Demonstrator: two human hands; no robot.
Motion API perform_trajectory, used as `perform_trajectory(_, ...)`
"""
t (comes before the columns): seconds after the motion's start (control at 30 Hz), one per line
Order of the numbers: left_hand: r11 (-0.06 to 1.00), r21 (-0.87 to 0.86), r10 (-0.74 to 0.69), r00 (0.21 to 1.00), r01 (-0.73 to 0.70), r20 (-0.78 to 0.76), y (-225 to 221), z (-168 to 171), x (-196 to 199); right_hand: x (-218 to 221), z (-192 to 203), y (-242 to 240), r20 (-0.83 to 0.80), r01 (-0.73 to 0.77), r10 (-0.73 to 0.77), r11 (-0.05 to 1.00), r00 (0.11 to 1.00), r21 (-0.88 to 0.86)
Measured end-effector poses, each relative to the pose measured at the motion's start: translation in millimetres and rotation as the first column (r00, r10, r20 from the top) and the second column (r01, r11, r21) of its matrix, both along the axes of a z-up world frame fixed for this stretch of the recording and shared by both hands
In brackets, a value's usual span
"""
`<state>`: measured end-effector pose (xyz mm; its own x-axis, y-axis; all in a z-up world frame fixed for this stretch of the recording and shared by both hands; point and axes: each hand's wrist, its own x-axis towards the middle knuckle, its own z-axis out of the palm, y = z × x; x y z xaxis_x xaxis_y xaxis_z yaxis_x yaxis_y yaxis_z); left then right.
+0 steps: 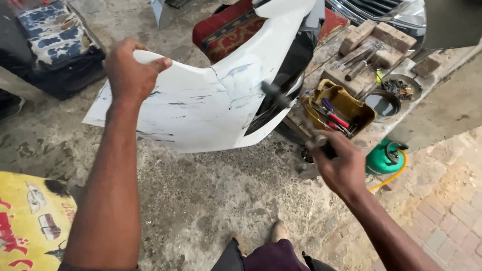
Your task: The person aligns a white car bumper and uses a blowtorch to heat and reshape a cracked section.
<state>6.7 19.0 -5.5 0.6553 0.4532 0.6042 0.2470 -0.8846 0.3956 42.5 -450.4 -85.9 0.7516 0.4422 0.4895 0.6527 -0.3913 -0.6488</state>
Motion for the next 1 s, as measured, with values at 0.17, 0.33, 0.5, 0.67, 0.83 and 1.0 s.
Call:
perform_trajectory(0.17,1.000,-0.011,0.009,1.000,-0.009,-0.016,-1.7,-0.7,-0.7,-9.1,13.2,-2.4,-0.014,-0.077,0.076,0.994,0.997,-0.074)
perform_trajectory(0.33,1.000,-0.013,-0.011,1.000,0.011,-0.007,-1.3,1.6,-4.4,-3.7,9.9,-0.6,0.007,0.114,-0.114,0.993,0.993,-0.024)
perform_trajectory(0.5,1.000,0.006,-0.011,1.000,0.011,-0.014,2.5,0.2,-2.8,-2.4,9.9,1.2,0.006,-0.036,0.036,0.996,0.999,-0.084)
perform_trajectory(0.67,0.999,-0.011,-0.043,0.999,0.043,0.016,-1.2,2.6,-5.9,-8.8,-7.1,5.4,-0.016,0.063,-0.064,0.997,0.998,-0.046)
perform_trajectory(0.83,1.000,-0.016,-0.010,1.000,0.010,-0.015,0.9,-1.3,-5.5,-2.1,4.9,3.8,-0.019,0.002,-0.004,0.995,1.000,-0.104)
perform_trajectory(1.0,0.999,-0.050,-0.012,0.999,0.010,-0.042,2.6,-1.8,-4.7,-2.8,5.6,-3.4,0.050,-0.076,0.086,0.981,0.995,-0.178)
